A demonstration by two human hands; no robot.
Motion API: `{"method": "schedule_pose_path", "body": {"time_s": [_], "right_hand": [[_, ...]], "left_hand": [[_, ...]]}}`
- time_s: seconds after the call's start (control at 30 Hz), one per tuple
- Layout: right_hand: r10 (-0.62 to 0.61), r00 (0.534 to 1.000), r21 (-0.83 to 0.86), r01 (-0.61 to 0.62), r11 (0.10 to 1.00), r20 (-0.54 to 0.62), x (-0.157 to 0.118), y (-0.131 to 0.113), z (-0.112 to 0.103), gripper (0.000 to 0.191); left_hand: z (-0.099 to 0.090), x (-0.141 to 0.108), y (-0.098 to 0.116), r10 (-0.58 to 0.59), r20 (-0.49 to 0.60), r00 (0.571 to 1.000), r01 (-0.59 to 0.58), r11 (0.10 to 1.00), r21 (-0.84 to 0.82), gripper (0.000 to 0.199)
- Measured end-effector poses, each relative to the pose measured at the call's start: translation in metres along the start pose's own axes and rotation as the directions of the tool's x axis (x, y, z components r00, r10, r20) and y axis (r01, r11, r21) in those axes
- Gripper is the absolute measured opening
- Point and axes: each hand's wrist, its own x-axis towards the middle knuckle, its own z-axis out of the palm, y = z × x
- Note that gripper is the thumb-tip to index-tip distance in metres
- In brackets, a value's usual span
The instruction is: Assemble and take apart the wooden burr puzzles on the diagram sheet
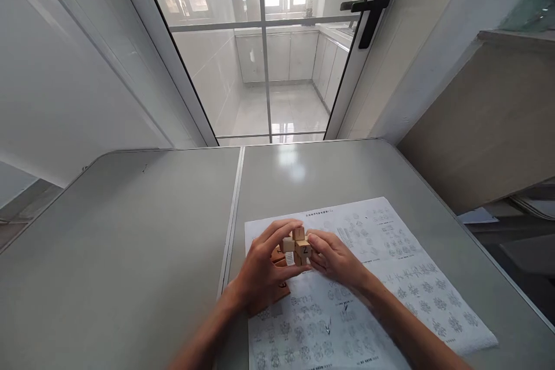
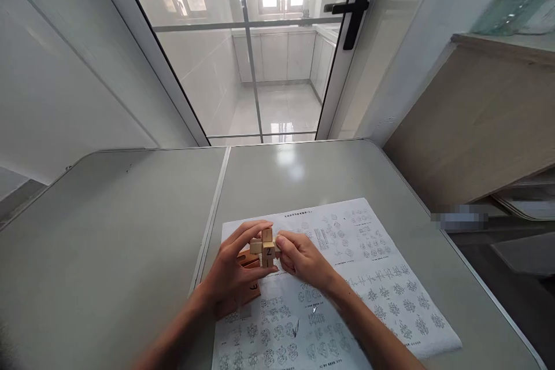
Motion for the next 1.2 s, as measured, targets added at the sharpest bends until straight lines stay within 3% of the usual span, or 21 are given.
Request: {"method": "schedule_pose_path", "body": {"time_s": [0.13, 0.23, 0.3, 0.4, 0.5, 0.6, 0.7, 0.83, 1.1, 1.2], "right_hand": [[-0.036, 0.992, -0.172, 0.015, 0.985, -0.119, 0.005, -0.017, -0.009, 0.059], [-0.04, 0.96, -0.373, -0.07, 0.925, -0.279, -0.001, -0.033, -0.029, 0.06], [-0.084, 0.922, -0.546, -0.148, 0.825, -0.378, -0.012, -0.041, -0.045, 0.06], [-0.156, 0.87, -0.741, -0.289, 0.606, -0.467, -0.034, -0.047, -0.073, 0.06], [-0.179, 0.822, -0.795, -0.429, 0.429, -0.541, -0.054, -0.047, -0.098, 0.057], [-0.165, 0.755, -0.755, -0.56, 0.341, -0.635, -0.066, -0.045, -0.116, 0.053], [-0.155, 0.724, -0.731, -0.615, 0.296, -0.672, -0.071, -0.042, -0.124, 0.053], [-0.157, 0.721, -0.732, -0.626, 0.27, -0.675, -0.072, -0.037, -0.124, 0.054], [-0.146, 0.705, -0.71, -0.636, 0.303, -0.694, -0.075, -0.032, -0.125, 0.059], [-0.149, 0.678, -0.688, -0.669, 0.281, -0.72, -0.083, -0.033, -0.118, 0.06]], "left_hand": [[-0.003, 0.0, -0.001, -0.116, -0.015, 0.993, 0.117, 0.99, 0.073, 0.096], [-0.01, -0.014, 0.0, -0.173, -0.033, 0.984, 0.176, 0.971, 0.163, 0.082], [-0.016, -0.031, 0.003, -0.188, -0.031, 0.982, 0.19, 0.958, 0.214, 0.071], [-0.023, -0.063, 0.009, -0.192, -0.003, 0.981, 0.186, 0.945, 0.271, 0.078], [-0.025, -0.09, 0.014, -0.208, 0.039, 0.977, 0.183, 0.923, 0.337, 0.093], [-0.024, -0.104, 0.017, -0.217, 0.049, 0.975, 0.179, 0.899, 0.4, 0.1], [-0.021, -0.109, 0.016, -0.22, 0.02, 0.975, 0.19, 0.879, 0.436, 0.096], [-0.017, -0.111, 0.012, -0.218, -0.029, 0.976, 0.208, 0.873, 0.441, 0.086], [-0.015, -0.11, 0.014, -0.241, -0.1, 0.965, 0.261, 0.884, 0.389, 0.072], [-0.015, -0.109, 0.016, -0.242, -0.107, 0.964, 0.265, 0.887, 0.379, 0.071]]}}
